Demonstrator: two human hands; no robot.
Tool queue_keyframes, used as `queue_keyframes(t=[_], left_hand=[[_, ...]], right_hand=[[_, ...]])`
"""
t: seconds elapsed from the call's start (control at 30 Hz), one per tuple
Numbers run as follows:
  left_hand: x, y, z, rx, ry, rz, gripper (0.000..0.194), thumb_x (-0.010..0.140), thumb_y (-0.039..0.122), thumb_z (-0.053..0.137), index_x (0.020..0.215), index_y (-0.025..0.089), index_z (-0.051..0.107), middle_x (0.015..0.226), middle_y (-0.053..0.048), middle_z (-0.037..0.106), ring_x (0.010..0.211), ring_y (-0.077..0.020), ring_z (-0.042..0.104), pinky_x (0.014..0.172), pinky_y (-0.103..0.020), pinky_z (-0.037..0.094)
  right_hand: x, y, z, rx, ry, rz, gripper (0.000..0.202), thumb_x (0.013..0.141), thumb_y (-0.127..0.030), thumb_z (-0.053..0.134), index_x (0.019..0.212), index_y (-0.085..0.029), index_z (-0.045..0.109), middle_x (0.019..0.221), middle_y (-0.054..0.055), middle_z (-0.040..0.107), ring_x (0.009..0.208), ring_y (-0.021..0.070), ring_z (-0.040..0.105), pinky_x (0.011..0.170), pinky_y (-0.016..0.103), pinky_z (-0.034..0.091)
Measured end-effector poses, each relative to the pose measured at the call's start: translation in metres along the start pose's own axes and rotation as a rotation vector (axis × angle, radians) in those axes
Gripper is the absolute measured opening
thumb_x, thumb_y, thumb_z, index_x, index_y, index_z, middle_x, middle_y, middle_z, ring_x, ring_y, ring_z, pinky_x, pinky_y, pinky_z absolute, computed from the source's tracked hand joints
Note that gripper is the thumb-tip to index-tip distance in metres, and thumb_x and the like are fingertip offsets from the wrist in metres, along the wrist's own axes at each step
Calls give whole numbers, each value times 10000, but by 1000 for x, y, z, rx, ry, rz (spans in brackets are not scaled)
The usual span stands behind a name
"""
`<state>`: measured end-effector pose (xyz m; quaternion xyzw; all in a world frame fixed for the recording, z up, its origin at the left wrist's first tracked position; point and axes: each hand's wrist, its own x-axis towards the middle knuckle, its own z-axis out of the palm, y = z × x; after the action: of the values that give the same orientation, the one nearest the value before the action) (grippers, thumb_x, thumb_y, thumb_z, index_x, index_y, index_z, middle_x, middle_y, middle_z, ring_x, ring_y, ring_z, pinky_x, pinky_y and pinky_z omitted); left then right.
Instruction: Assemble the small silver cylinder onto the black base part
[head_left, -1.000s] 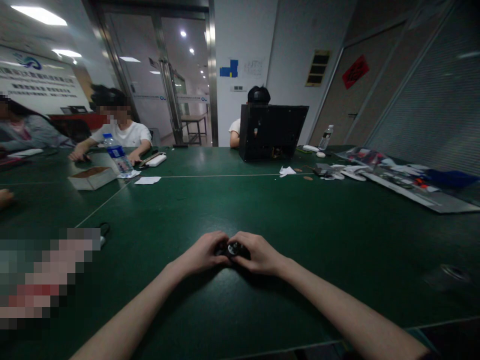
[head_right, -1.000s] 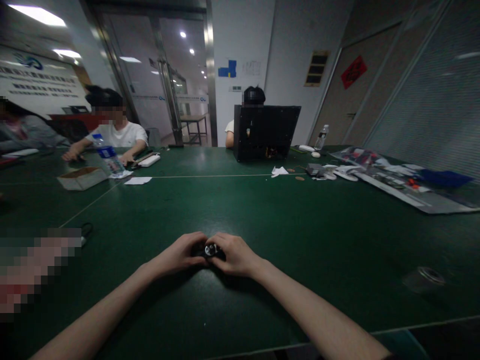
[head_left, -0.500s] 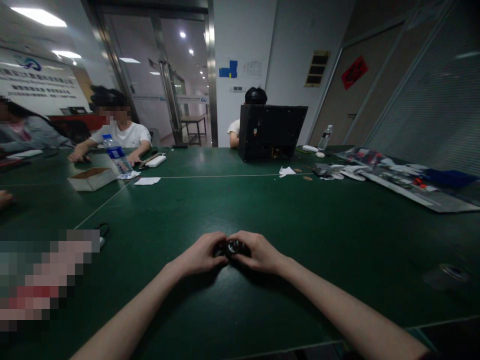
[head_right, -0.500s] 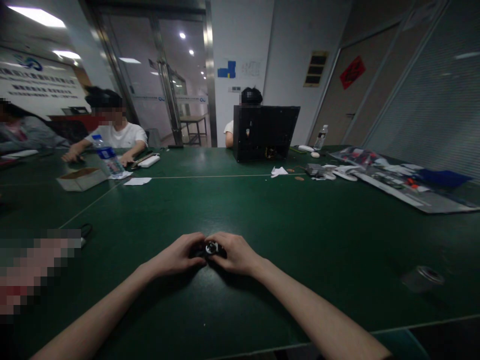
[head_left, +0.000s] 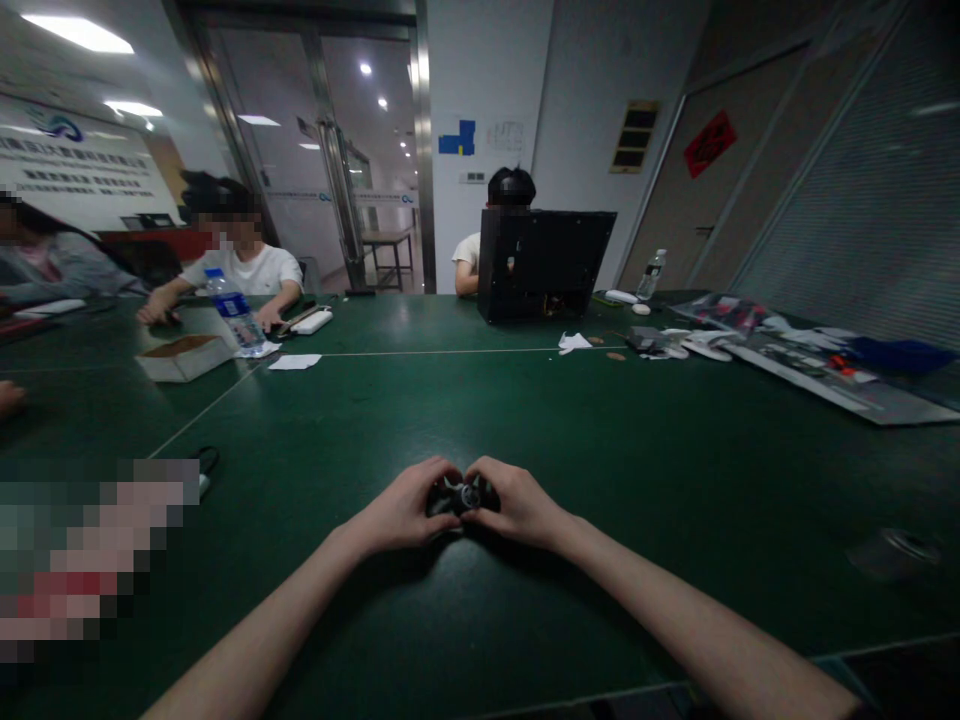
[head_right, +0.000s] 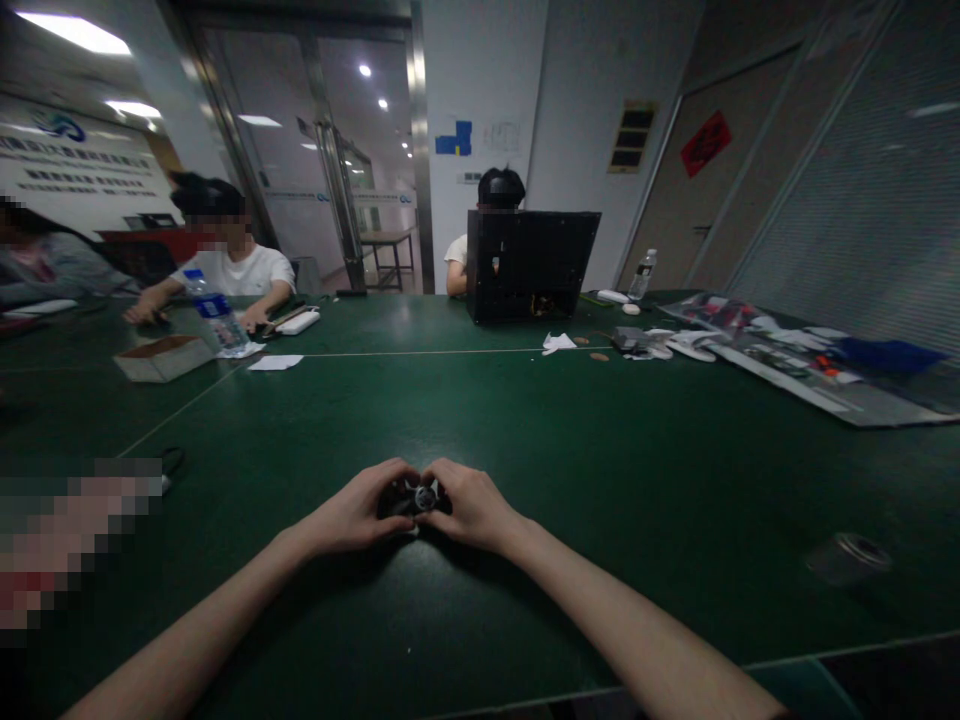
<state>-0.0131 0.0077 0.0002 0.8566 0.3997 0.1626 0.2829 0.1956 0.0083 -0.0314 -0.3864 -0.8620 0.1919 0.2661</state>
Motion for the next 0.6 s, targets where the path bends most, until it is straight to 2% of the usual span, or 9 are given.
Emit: queue_keyframes(t=[0.17,0.3,0.6], left_hand=[[0,1,1,-3,48,12,333,736,303,673,1013,188,529,974,-52,565,849,-206,539,753,-320,437],[0,1,3,22,86,29,256,769,315,647,970,188,550,959,-50,567,847,-200,529,751,-313,429],[1,1,2,67,112,77,167,803,299,615,915,177,591,923,-54,574,860,-207,527,762,-304,425]], right_hand=[[1,-2,0,11,-22,-6,274,756,-205,652,1003,-178,538,889,31,609,731,141,554,648,240,422],[1,-4,1,8,-8,-1,279,747,-165,638,1005,-183,536,913,36,614,751,145,562,663,239,430],[0,-3,1,30,0,-22,277,753,-220,648,1001,-180,532,904,36,607,746,150,552,655,249,420]])
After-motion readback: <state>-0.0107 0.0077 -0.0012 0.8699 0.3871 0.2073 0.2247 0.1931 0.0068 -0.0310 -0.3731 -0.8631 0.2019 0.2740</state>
